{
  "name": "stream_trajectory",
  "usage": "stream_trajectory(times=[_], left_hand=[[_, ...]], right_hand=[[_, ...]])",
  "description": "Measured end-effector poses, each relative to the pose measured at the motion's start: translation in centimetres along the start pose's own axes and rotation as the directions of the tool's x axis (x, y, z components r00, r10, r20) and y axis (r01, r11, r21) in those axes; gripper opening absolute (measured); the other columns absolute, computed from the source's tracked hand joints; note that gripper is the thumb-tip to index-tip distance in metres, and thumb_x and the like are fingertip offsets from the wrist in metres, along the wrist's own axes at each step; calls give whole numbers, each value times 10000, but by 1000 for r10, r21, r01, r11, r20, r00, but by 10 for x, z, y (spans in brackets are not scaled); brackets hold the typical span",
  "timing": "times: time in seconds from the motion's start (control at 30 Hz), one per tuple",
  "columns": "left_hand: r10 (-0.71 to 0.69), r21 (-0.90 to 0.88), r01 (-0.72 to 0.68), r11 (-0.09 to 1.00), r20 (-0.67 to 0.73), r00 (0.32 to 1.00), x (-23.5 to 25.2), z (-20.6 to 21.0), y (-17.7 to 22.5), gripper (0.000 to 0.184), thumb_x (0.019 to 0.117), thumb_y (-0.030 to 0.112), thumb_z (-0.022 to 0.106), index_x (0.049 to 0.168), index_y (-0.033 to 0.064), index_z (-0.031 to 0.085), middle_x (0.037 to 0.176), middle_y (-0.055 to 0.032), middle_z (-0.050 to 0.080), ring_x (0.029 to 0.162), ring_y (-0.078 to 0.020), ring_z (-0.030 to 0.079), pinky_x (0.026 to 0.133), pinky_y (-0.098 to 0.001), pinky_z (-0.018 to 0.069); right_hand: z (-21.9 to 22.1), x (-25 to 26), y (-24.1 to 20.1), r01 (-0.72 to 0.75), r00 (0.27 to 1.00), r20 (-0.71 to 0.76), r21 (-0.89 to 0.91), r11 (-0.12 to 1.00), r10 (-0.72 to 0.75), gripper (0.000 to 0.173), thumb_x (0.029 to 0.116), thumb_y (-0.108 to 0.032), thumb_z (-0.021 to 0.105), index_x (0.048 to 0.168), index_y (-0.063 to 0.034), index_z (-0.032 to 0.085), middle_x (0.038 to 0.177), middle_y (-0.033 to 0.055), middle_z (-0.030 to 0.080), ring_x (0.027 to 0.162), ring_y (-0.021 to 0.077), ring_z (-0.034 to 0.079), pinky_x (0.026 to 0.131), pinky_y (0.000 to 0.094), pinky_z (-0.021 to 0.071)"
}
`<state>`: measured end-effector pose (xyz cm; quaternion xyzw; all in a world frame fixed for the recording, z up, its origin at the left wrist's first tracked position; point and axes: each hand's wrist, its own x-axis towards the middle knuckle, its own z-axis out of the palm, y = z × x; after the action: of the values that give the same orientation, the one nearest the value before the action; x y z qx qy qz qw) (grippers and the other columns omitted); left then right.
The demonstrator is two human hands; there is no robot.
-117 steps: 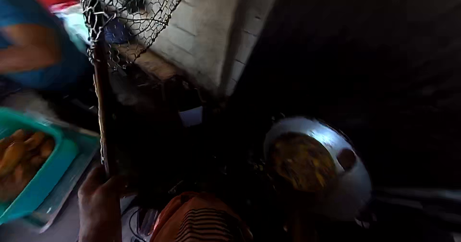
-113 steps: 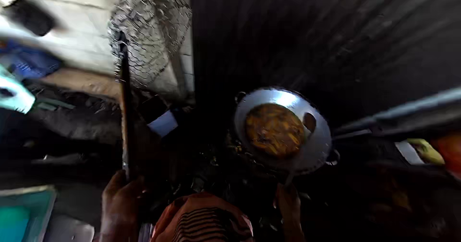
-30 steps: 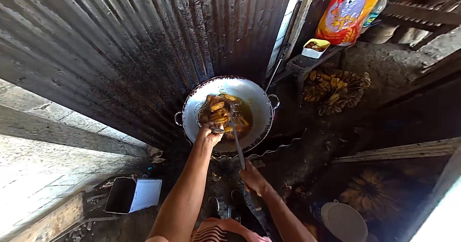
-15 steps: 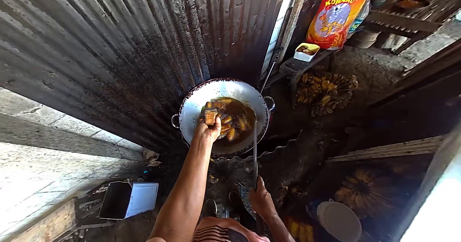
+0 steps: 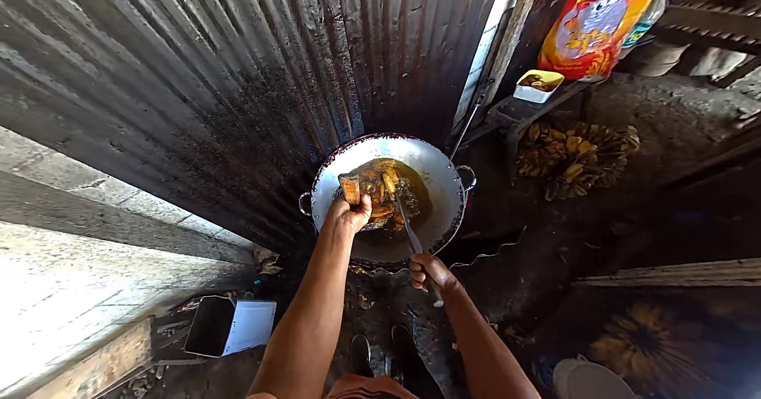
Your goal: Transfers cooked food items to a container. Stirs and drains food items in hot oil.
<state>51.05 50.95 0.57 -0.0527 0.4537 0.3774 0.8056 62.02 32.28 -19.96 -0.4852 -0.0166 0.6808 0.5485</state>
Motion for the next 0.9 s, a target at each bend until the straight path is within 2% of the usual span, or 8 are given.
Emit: stream_trajectory(times=[0.2,0.33,0.47,0.53,0.63,0.7,0.77,0.9], left_hand=[[-155,153,132,979,155,976,42,-58,5,162,979,34,423,839,46,505,662,-86,559,497,-133,569,454,-202,511],[-291,399,202,894,176,940,54,-109,5,279,1082,228,333,1019,29,518,733,-87,600,497,-109,585,425,-192,501],[-282,635,293,715,-122,952,36,-141,4,311,1093,318,428,1084,22,526,736,-115,610,458,-129,551,386,-225,462],[-224,833,267,484,-177,958,31,-157,10,268,1076,301,513,1093,36,551,708,-84,605,459,-120,542,401,-227,458],[-19,975,198,-96,-201,979,23,-175,24,391,966,194,720,1257,48,503,730,-71,593,537,-152,584,507,-294,528],[105,821,212,-531,-185,977,21,-181,31,563,884,203,784,1334,1,511,1001,-152,643,814,-234,651,737,-411,565],[207,635,282,-719,-191,959,19,-181,32,491,891,194,712,1313,-11,568,1214,-207,661,1070,-317,676,909,-527,545],[378,824,395,-406,-242,893,39,-202,41,272,874,109,699,1105,71,560,687,-47,589,534,-148,565,493,-295,479]], right_hand=[[7,-11,-14,9,1000,28,-167,986,-5,256,1049,-119,421,1295,-169,368,618,-27,398,416,97,438,395,269,461],[21,-50,4,-25,999,-50,-369,929,7,401,1055,-129,459,1430,-159,321,664,4,412,441,141,450,411,317,469],[44,-77,46,-58,992,-128,-561,826,-17,597,1056,-164,467,1589,-158,199,749,65,490,494,178,505,473,365,496],[53,-88,66,-106,986,-167,-625,774,0,670,1058,-177,468,1630,-172,119,839,112,548,535,196,547,521,388,524],[63,-103,90,-169,976,-216,-692,702,23,704,1066,-202,470,1651,-183,78,928,167,616,593,238,609,595,432,558],[67,-108,105,-179,973,-232,-739,649,4,707,1059,-201,479,1652,-175,94,960,201,651,655,287,655,651,477,575],[68,-111,114,-206,968,-250,-797,568,-1,722,1059,-213,486,1659,-174,85,1048,227,687,819,340,711,779,526,585],[65,-116,122,-240,963,-269,-881,409,-15,746,1037,-272,505,1664,-229,102,1110,214,714,998,384,721,883,585,569]])
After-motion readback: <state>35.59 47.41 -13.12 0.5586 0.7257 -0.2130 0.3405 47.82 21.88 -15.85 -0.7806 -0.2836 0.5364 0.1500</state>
